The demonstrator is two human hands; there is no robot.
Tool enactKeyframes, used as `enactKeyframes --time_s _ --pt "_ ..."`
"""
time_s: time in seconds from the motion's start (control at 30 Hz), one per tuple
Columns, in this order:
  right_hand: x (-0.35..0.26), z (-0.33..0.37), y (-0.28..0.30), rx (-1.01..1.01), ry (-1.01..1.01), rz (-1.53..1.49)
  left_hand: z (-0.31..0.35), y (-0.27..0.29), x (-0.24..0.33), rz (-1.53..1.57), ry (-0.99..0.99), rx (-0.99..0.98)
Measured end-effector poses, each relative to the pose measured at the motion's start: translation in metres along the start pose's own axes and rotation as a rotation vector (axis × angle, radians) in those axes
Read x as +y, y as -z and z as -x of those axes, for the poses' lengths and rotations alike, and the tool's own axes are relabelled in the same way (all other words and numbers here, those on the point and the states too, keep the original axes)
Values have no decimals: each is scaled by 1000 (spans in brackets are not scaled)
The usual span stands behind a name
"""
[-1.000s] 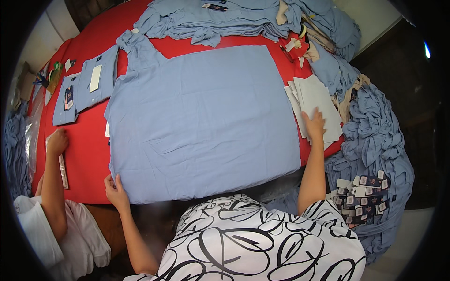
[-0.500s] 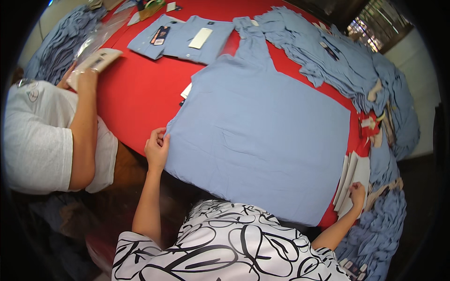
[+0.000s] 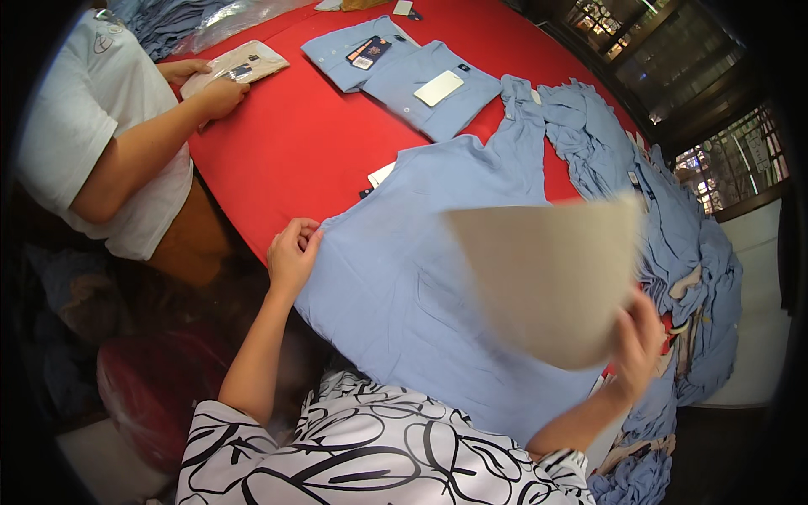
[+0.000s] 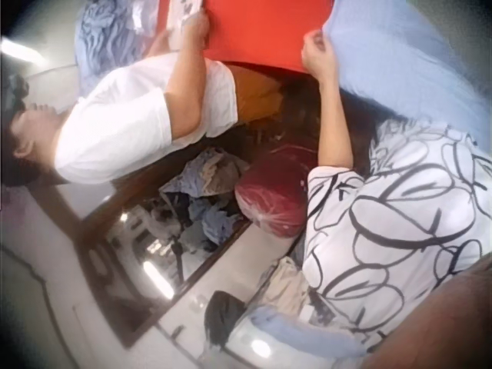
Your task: The person folds light blue polo shirts around cardboard inserts on a red surface and stacks them, while another person places them into plastic bags.
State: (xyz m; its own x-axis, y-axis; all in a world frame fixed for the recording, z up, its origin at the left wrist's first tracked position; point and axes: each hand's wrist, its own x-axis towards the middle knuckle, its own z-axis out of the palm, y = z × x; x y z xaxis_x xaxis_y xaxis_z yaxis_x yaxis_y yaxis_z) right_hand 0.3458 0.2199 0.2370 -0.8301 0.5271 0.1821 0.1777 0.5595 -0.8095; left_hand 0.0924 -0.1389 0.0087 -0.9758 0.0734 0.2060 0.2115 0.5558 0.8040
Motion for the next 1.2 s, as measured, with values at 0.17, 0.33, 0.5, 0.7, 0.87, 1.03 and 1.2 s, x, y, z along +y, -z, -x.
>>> enactKeyframes --time_s 0.17,0.33,0.5,0.7,0.87,1.03,1.2 --pt "88 -94 -179 -346 142 20 -6 -1 1 -22 -62 4" --pt "123 -111 -230 -150 421 347 -5 -2 6 -39 -65 12" --pt "111 -124 -231 -323 354 439 -3 0 8 -69 -72 25" --pt "109 -124 -236 -314 331 422 -8 0 5 117 14 55" --pt "106 -124 -235 -317 380 486 -24 -10 54 12 -315 52" --pt "108 -127 -235 -306 412 512 -17 -71 92 -256 -551 -228" --pt "104 -128 -235 -337 366 503 -13 -95 81 -400 -516 -273"
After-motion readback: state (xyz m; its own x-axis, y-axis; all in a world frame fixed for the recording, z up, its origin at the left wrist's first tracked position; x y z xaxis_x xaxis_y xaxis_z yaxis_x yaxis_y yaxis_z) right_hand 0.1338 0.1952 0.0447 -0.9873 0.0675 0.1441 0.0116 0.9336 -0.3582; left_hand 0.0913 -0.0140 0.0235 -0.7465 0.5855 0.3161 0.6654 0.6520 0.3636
